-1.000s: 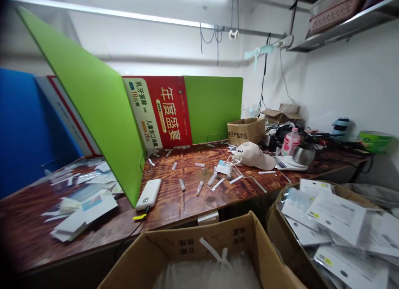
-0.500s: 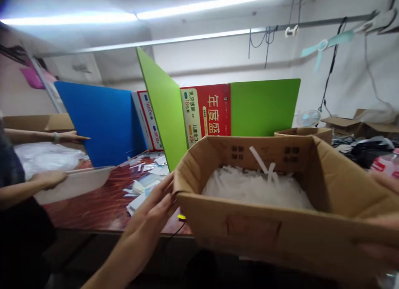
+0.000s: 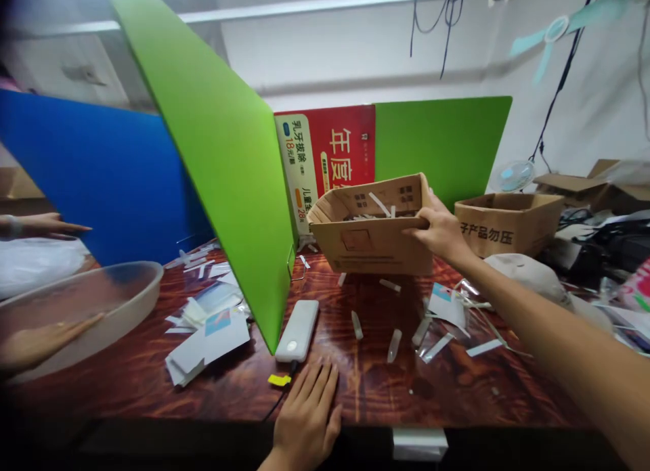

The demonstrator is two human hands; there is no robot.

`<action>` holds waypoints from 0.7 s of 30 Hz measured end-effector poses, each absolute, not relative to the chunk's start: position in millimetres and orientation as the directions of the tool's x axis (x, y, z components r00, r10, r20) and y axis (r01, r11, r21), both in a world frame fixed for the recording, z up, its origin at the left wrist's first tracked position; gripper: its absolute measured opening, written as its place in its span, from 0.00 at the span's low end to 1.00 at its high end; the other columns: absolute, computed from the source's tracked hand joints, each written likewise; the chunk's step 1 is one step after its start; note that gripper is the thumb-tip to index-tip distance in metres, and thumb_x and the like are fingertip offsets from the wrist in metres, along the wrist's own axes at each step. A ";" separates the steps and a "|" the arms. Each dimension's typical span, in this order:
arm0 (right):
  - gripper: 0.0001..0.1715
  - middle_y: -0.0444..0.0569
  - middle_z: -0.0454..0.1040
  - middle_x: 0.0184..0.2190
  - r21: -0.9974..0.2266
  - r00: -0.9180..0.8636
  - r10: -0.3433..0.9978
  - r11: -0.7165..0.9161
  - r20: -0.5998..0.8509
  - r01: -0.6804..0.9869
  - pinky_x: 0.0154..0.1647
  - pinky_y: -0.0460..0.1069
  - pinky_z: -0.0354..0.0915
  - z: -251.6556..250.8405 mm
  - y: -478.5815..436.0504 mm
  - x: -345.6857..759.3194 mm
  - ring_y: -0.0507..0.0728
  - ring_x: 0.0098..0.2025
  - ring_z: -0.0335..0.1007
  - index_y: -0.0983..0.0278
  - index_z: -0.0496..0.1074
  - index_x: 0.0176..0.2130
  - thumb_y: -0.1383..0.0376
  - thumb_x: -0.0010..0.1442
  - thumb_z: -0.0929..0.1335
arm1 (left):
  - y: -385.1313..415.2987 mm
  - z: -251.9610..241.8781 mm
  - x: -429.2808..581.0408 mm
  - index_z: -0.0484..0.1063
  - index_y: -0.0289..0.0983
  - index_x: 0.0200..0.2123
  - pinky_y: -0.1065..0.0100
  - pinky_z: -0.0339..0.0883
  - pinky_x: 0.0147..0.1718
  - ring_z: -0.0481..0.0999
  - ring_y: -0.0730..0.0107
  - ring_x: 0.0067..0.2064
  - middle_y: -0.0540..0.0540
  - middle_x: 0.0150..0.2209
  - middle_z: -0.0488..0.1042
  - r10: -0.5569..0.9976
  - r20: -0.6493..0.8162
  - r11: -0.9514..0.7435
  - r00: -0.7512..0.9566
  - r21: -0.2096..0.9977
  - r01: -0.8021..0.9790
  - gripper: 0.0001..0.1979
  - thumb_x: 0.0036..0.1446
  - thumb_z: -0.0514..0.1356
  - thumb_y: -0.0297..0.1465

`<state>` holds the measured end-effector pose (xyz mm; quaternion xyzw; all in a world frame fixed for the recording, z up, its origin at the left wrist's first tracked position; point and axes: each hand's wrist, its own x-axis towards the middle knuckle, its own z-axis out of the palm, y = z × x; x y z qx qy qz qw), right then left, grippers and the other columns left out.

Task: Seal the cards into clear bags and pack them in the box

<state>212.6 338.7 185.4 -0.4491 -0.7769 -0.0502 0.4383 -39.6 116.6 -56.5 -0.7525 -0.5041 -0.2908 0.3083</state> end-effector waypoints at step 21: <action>0.25 0.61 0.66 0.57 -0.336 -0.357 0.838 0.505 0.413 0.795 0.61 0.57 0.61 133.2 457.7 164.9 0.64 0.59 0.63 0.72 0.67 0.53 0.62 0.60 0.70 | 102.7 -69.5 -43.5 0.59 0.46 0.66 0.63 0.59 0.61 0.77 0.56 0.54 0.48 0.60 0.71 0.770 0.636 -0.221 0.049 0.195 0.956 0.34 0.56 0.61 0.29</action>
